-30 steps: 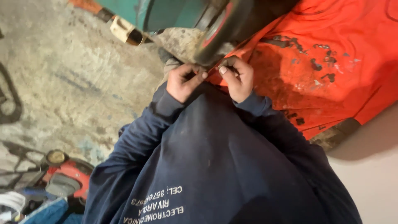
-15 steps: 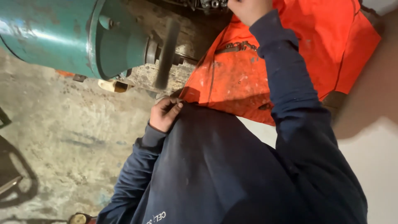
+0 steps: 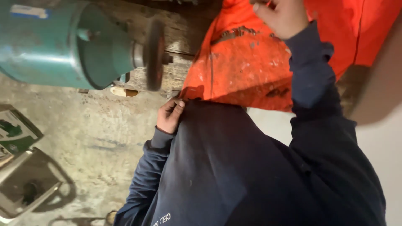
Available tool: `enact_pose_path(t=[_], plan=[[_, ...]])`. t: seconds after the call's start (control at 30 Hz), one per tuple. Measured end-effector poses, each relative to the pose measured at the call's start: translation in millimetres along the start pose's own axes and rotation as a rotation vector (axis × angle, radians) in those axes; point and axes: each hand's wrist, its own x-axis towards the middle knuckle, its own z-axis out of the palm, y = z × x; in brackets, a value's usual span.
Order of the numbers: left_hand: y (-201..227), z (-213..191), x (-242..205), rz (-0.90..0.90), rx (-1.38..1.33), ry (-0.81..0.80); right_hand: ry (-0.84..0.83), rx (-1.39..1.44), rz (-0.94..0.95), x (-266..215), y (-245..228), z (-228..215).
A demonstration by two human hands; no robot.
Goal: The person uses a bench grinder to smooth and shape small metal parts. They repeatedly hold the parts against the spinning grinding wheel, rotating them to work on different sides, and occasionally place them on a red cloth nearby.
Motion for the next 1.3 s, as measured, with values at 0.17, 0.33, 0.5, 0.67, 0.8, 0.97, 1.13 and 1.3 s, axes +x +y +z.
enact_pose_path(t=[0.17,0.33,0.5,0.67,0.8,0.97,1.13,1.3], plan=[[11,13,11,-0.094,0.079,-0.085,-0.106,0.099,0.148,-66,-47,16],[25,29,26,-0.01,0.312,-0.096,-0.123,-0.126,0.201,-112,-60,45],[36,37,33,0.071,0.43,-0.089,-0.084,-0.249,0.142,-124,-65,51],[43,42,27,0.124,0.475,-0.047,-0.106,-0.317,0.088,-127,-65,56],[50,45,25,0.052,0.493,-0.031,-0.188,-0.372,0.067,-117,-64,55],[50,47,22,0.091,0.468,-0.019,-0.321,-0.254,0.142,-99,-91,66],[64,62,20,-0.065,0.121,0.001,-0.425,0.531,0.175,-98,-111,114],[56,57,11,0.129,0.178,0.153,-0.478,0.962,0.319,-104,-119,151]])
